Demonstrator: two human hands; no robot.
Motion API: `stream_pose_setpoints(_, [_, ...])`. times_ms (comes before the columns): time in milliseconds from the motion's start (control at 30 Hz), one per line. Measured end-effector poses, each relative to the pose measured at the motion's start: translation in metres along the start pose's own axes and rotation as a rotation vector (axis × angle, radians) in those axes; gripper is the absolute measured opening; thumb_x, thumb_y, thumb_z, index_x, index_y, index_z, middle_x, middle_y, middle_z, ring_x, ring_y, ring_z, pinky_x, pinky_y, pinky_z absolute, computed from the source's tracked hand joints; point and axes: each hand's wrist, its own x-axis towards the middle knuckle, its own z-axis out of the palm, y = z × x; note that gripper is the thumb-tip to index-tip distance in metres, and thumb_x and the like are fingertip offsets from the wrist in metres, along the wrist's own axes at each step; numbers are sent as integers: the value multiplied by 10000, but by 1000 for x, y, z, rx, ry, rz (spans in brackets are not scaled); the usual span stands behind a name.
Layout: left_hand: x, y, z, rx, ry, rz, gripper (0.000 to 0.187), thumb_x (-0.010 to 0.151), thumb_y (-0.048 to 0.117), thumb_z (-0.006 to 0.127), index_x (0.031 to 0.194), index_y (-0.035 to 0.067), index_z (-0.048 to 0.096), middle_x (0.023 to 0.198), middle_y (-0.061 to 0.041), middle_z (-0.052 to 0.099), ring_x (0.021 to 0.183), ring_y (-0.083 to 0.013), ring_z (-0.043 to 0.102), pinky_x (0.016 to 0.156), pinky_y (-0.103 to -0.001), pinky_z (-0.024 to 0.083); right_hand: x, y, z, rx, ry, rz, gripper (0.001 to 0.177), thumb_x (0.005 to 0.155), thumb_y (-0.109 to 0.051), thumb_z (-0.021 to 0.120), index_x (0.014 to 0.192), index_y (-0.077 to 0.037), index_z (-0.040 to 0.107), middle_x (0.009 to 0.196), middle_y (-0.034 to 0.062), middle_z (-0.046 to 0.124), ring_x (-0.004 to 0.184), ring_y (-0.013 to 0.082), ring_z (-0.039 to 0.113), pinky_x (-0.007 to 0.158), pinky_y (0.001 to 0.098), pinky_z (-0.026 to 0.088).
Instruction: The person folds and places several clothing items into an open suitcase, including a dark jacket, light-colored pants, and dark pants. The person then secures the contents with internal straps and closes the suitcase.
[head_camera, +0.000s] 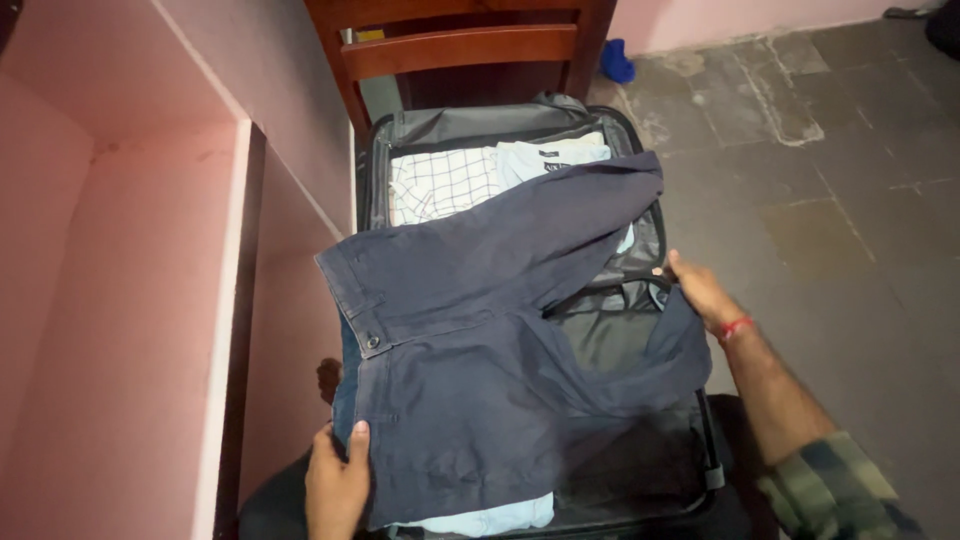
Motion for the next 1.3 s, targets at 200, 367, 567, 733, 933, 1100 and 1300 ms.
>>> stream_pose_setpoints(200, [-6,3,2,91,78,71,691,917,572,615,1341,26,586,1203,-278,695,1112,-443,670,943,-498,515,30,-60,16,274,-154,162,493,1049,-494,441,1289,-118,650,1089,10,692,928,153,594,847,364,511])
stream_pose_setpoints(367, [-12,-5,11,-60,188,175,618,908,494,645,1319,35,599,1071,-257,741,976,-417,743,864,-472,570,94,-74,32,585,-111,-110,357,1045,-312,499,1287,-91,639,1175,2,730,1037,136,688,959,345,530])
stream_pose_setpoints(567, [-9,-21,26,-139,326,216,465,921,371,711,1212,12,661,968,-223,759,908,-344,749,793,-422,557,135,-69,41,586,245,-324,188,1081,-133,631,1032,45,597,1045,82,676,938,179,640,877,353,571])
stream_pose_setpoints(733, [-1,-41,29,-652,267,199,332,974,266,721,1128,-24,674,691,-118,617,524,-114,486,486,-278,370,96,-113,35,737,224,-505,227,1096,-263,451,1171,-56,507,1134,116,639,947,191,696,844,390,621])
stream_pose_setpoints(933, [35,-106,3,-603,278,42,307,925,191,706,1158,3,637,762,-99,625,588,-118,508,552,-269,399,13,-165,-5,688,-139,-364,565,1024,-171,611,1493,-114,301,1271,118,638,1035,195,740,838,344,630])
stream_pose_setpoints(1100, [74,-174,23,-406,106,-59,398,861,83,711,1237,-12,625,921,-180,653,778,-217,586,742,-339,468,-52,-98,-9,-369,233,-287,890,843,-294,834,1540,-55,335,905,148,615,620,249,609,546,378,507])
stream_pose_setpoints(1300, [47,-131,20,-400,146,235,560,783,-47,717,1333,-30,611,1112,-278,687,1005,-335,679,969,-424,552,-60,11,-11,28,82,-191,636,978,-361,689,1485,-24,505,969,115,648,800,174,572,682,341,471])
